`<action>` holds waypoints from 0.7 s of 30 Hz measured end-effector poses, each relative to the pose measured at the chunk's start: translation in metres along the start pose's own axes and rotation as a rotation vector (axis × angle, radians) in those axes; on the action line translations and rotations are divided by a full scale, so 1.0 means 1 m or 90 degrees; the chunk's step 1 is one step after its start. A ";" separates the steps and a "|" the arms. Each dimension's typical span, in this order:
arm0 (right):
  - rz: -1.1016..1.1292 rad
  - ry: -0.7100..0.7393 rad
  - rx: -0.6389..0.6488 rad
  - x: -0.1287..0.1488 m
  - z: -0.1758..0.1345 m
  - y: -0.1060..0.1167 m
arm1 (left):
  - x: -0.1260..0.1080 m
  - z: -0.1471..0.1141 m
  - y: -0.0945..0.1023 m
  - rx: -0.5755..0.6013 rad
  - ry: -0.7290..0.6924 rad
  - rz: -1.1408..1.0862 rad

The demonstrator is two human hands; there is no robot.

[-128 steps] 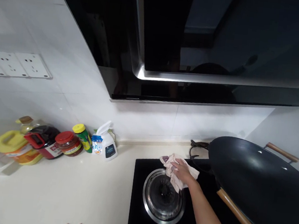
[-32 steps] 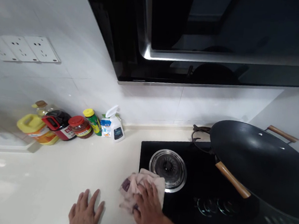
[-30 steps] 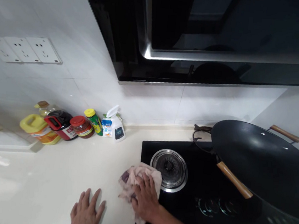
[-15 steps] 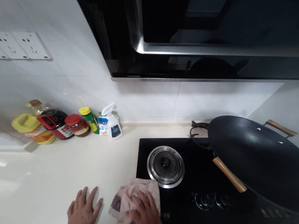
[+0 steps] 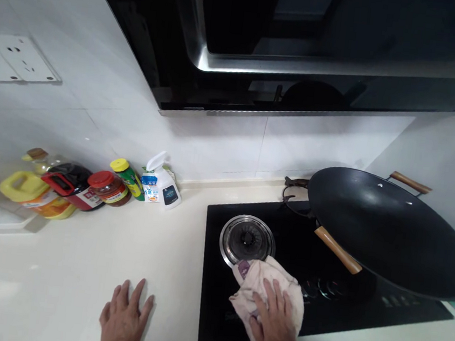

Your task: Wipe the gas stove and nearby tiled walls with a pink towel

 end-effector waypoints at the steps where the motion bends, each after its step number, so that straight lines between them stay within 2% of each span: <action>1: 0.009 0.038 0.031 0.018 0.002 -0.004 | 0.000 0.000 0.000 0.002 0.000 -0.002; 4: 0.047 0.199 0.134 0.085 0.012 -0.011 | 0.000 -0.001 0.000 0.006 0.003 -0.007; 6: 0.059 0.303 0.165 0.132 0.020 -0.010 | 0.000 -0.001 0.000 0.004 0.004 -0.007; 9: 0.046 0.451 0.150 0.195 0.025 -0.011 | 0.000 -0.002 0.001 -0.008 -0.001 -0.002; 12: 0.032 0.585 0.106 0.232 0.016 -0.016 | -0.001 -0.002 0.002 -0.008 -0.009 0.003; 14: 0.033 0.630 0.083 0.231 0.008 -0.015 | -0.001 -0.001 0.003 -0.005 -0.009 0.001; 16: 0.043 0.626 0.079 0.211 0.002 -0.009 | -0.001 -0.001 0.004 -0.003 -0.004 -0.004; 18: 0.062 0.583 0.096 0.177 -0.002 0.000 | -0.001 -0.001 0.006 0.000 0.001 -0.009; 21: 0.079 0.458 0.128 0.109 -0.008 0.008 | -0.002 -0.001 0.007 0.007 0.007 -0.017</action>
Point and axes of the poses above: each hand's wrist, its own z-axis towards the middle knuckle, its own y-axis out of the back of the hand, x = y × z, the point moved 9 cm from there along z, towards the middle knuckle, and after that the axes turned 8 degrees about x, right-handed, at the moved point
